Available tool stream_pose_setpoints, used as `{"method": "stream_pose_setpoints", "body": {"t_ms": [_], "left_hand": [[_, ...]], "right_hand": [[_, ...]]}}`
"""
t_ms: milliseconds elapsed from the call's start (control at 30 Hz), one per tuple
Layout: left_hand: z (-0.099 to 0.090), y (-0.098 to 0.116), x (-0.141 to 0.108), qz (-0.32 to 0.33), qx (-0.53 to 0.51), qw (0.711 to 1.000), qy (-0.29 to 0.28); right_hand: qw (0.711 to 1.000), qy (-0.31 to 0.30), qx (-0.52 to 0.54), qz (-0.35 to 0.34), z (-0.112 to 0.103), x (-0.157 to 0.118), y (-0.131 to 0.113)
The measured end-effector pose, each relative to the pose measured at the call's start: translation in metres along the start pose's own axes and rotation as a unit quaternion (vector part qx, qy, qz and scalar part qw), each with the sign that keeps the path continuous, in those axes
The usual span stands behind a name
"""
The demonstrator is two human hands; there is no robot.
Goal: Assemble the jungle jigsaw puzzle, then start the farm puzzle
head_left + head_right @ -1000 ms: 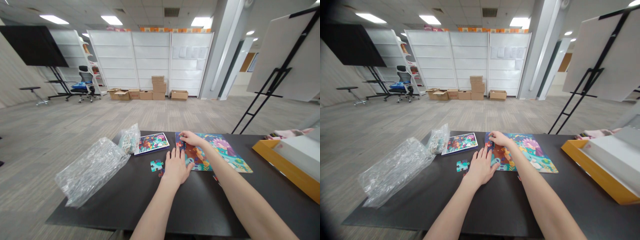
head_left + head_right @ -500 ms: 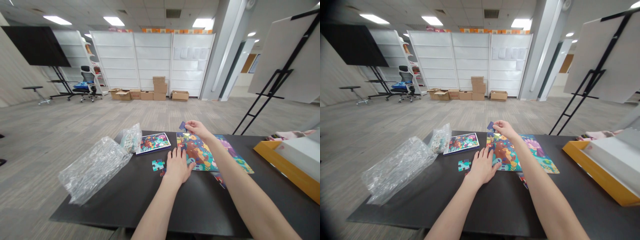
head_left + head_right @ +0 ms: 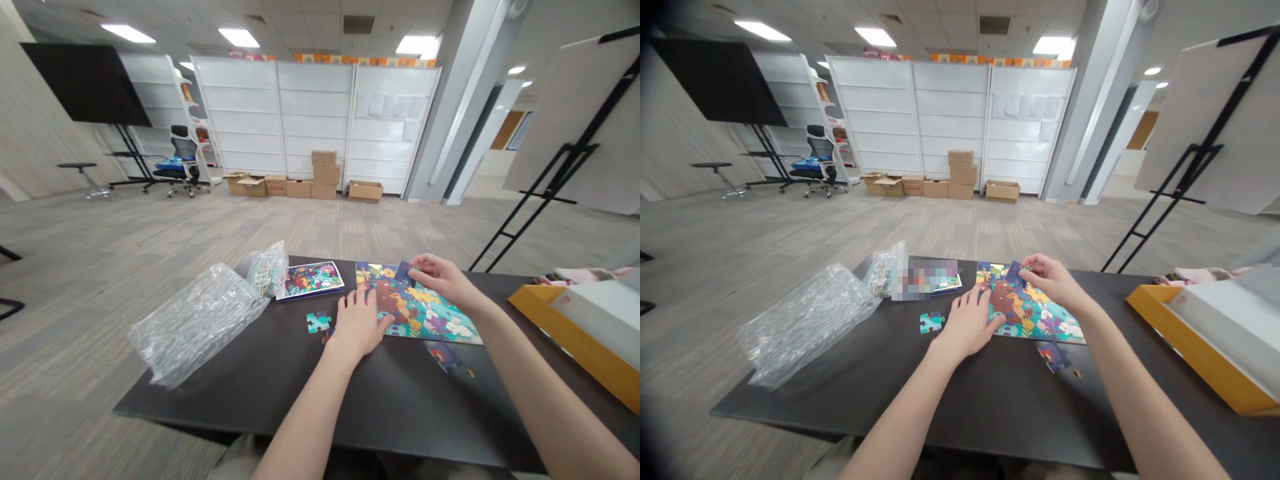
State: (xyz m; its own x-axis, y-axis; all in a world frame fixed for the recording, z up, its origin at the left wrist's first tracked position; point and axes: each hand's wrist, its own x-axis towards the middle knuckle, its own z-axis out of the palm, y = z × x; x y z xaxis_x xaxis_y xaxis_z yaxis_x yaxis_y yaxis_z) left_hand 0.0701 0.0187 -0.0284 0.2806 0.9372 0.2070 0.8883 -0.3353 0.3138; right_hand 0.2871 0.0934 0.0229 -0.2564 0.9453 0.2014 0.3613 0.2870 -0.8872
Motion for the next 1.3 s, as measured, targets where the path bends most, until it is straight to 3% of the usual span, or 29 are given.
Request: {"method": "stream_pose_setpoints", "body": {"t_ms": [167,300,433,533,733,867,1033,1300], "left_hand": [[-0.010,0.001,0.007,-0.018,-0.188,0.982,0.019],[-0.010,-0.004,0.008,-0.039,-0.393,0.918,0.038],[-0.014,-0.010,0.002,-0.039,-0.494,0.869,-0.014],[-0.020,-0.014,-0.004,-0.019,-0.496,0.866,-0.060],[-0.033,-0.020,-0.008,-0.034,-0.490,0.869,-0.061],[-0.037,-0.020,-0.007,-0.043,-0.497,0.863,-0.082],[-0.039,-0.018,-0.009,-0.050,-0.481,0.867,-0.119],[-0.040,-0.026,-0.010,-0.077,-0.480,0.869,-0.092]], "right_hand": [[0.997,-0.011,0.045,0.056,0.001,-0.025,0.018],[0.991,-0.067,0.076,0.088,0.013,-0.028,0.016],[0.984,-0.099,0.109,0.097,0.031,-0.034,0.007],[0.978,-0.147,0.121,0.087,0.043,-0.040,0.001],[0.956,-0.265,0.106,0.064,0.055,-0.047,0.000],[0.944,-0.325,0.036,0.048,0.059,-0.050,-0.003],[0.956,-0.295,-0.005,-0.009,0.053,-0.051,-0.009],[0.960,-0.259,0.090,0.053,0.059,-0.047,0.001]]}}
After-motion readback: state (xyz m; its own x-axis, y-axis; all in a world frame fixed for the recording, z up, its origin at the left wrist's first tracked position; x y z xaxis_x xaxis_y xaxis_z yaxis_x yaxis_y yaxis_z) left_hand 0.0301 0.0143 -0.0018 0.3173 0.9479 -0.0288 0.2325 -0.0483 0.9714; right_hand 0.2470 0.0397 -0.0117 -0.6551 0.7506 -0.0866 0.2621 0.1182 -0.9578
